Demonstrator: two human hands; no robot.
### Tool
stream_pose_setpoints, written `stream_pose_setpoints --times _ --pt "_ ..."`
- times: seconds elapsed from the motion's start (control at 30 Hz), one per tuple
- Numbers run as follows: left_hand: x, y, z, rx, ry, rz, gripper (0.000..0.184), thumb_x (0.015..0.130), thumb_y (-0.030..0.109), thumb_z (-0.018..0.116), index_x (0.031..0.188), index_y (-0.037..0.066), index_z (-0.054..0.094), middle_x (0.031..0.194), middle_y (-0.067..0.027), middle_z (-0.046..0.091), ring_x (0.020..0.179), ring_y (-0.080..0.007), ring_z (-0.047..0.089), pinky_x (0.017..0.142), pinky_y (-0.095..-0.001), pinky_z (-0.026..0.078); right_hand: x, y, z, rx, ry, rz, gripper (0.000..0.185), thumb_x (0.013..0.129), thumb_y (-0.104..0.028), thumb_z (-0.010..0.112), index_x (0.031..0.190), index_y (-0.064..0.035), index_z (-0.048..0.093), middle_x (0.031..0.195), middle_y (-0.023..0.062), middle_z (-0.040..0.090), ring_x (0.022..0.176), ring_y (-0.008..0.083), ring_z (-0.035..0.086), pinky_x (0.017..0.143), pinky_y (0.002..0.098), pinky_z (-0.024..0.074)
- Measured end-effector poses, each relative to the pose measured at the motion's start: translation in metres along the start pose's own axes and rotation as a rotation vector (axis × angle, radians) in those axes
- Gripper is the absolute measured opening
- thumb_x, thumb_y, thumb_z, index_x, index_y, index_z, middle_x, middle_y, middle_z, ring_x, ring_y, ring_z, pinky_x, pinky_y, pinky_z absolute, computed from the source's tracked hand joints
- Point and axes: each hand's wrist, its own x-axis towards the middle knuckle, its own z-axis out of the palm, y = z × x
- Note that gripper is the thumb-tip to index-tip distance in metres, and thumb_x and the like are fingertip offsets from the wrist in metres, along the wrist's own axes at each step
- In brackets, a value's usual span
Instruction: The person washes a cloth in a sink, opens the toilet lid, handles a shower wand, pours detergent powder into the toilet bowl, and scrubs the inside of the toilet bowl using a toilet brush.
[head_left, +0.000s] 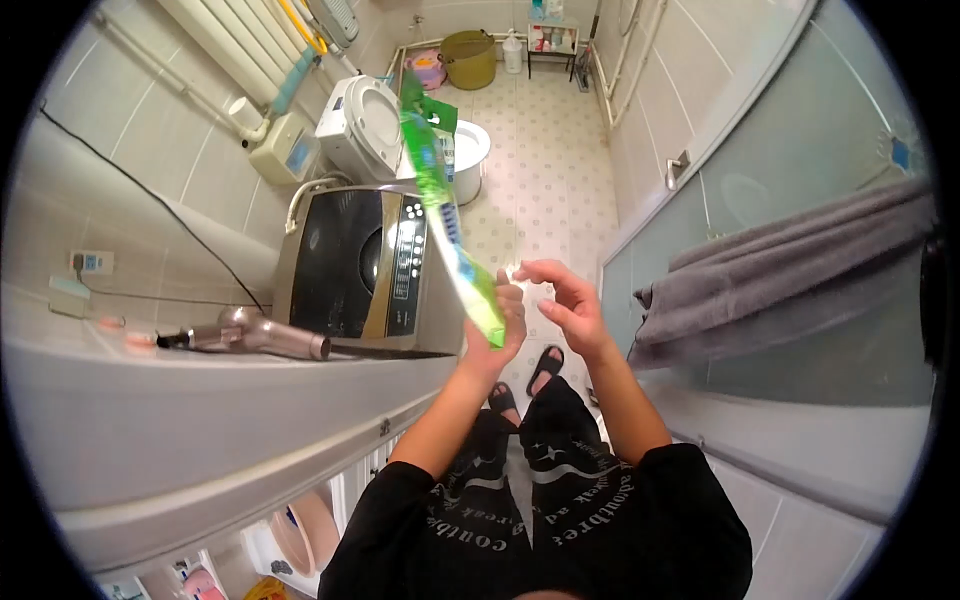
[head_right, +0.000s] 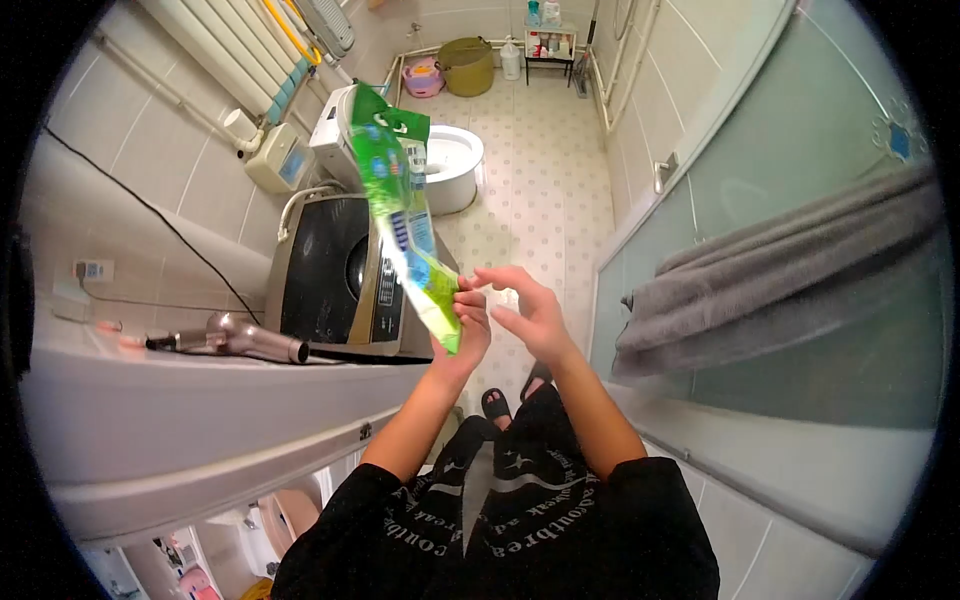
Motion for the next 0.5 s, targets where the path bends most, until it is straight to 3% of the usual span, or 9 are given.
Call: stream_pose_setpoints --times 0.03,0.13,0.17,0.27,0.4,0.5 --pt "0.017 0.001 0.0 -0.021 -0.042 -0.016 0.042 0.104 0.024 0.045 0.142 0.007 0.051 0.116 -0.0096 0.061 0.09 -0.019 0.066 0.082 -0.0336 0.057 0.011 0.005 -0.011 0.01 0.031 0.012 0.046 0.085 -0.012 0.064 0.129 0.0018 0.061 0.122 0.0113 0.061 0.12 0.0225 0.053 0.102 0.0357 0.0377" --pt "0.075 0.012 0.007 0.001 -0.163 -0.127 0.049 0.105 0.026 0.04 0.152 0.009 0.04 0.131 -0.0147 0.057 0.087 -0.0198 0.067 0.08 -0.0349 0.057 0.049 0.021 -0.045 -0.059 0.094 0.013 0.041 0.083 -0.01 0.065 0.123 -0.0001 0.063 0.12 0.0107 0.06 0.116 0.022 0.054 0.1 0.0353 0.0393" --pt "0.092 0.016 0.01 0.02 -0.152 -0.107 0.054 0.106 0.029 0.037 0.156 0.012 0.031 0.145 -0.019 0.049 0.084 -0.0205 0.067 0.075 -0.0347 0.057 0.061 0.027 -0.056 -0.105 0.108 -0.004 0.04 0.082 -0.009 0.066 0.121 -0.0021 0.064 0.118 0.0105 0.059 0.112 0.0224 0.055 0.098 0.0362 0.0402" --pt "0.146 0.03 0.021 0.094 -0.146 -0.149 0.054 0.106 0.03 0.035 0.157 0.015 0.028 0.151 -0.0203 0.043 0.077 -0.0187 0.067 0.07 -0.0335 0.057 0.1 0.034 -0.089 -0.315 0.203 -0.085 0.039 0.077 -0.008 0.07 0.116 -0.0075 0.066 0.116 0.0102 0.055 0.111 0.025 0.052 0.098 0.0384 0.04" --pt "0.226 0.04 0.027 0.198 -0.01 0.009 0.057 0.106 0.029 0.035 0.159 0.015 0.019 0.155 -0.0205 0.036 0.064 -0.0138 0.063 0.056 -0.026 0.055 0.164 0.017 -0.131 -0.697 0.277 -0.22 0.039 0.072 -0.01 0.074 0.111 -0.0139 0.069 0.118 0.0109 0.051 0.12 0.0299 0.043 0.101 0.0428 0.0363" --pt "0.255 0.047 0.038 0.254 0.133 0.088 0.058 0.106 0.028 0.036 0.16 0.016 0.017 0.156 -0.0204 0.035 0.062 -0.0128 0.062 0.053 -0.0237 0.054 0.192 0.034 -0.144 -0.811 0.151 -0.249 0.029 0.072 -0.013 0.079 0.101 -0.0154 0.075 0.124 0.0099 0.054 0.123 0.0317 0.042 0.104 0.0456 0.0327"
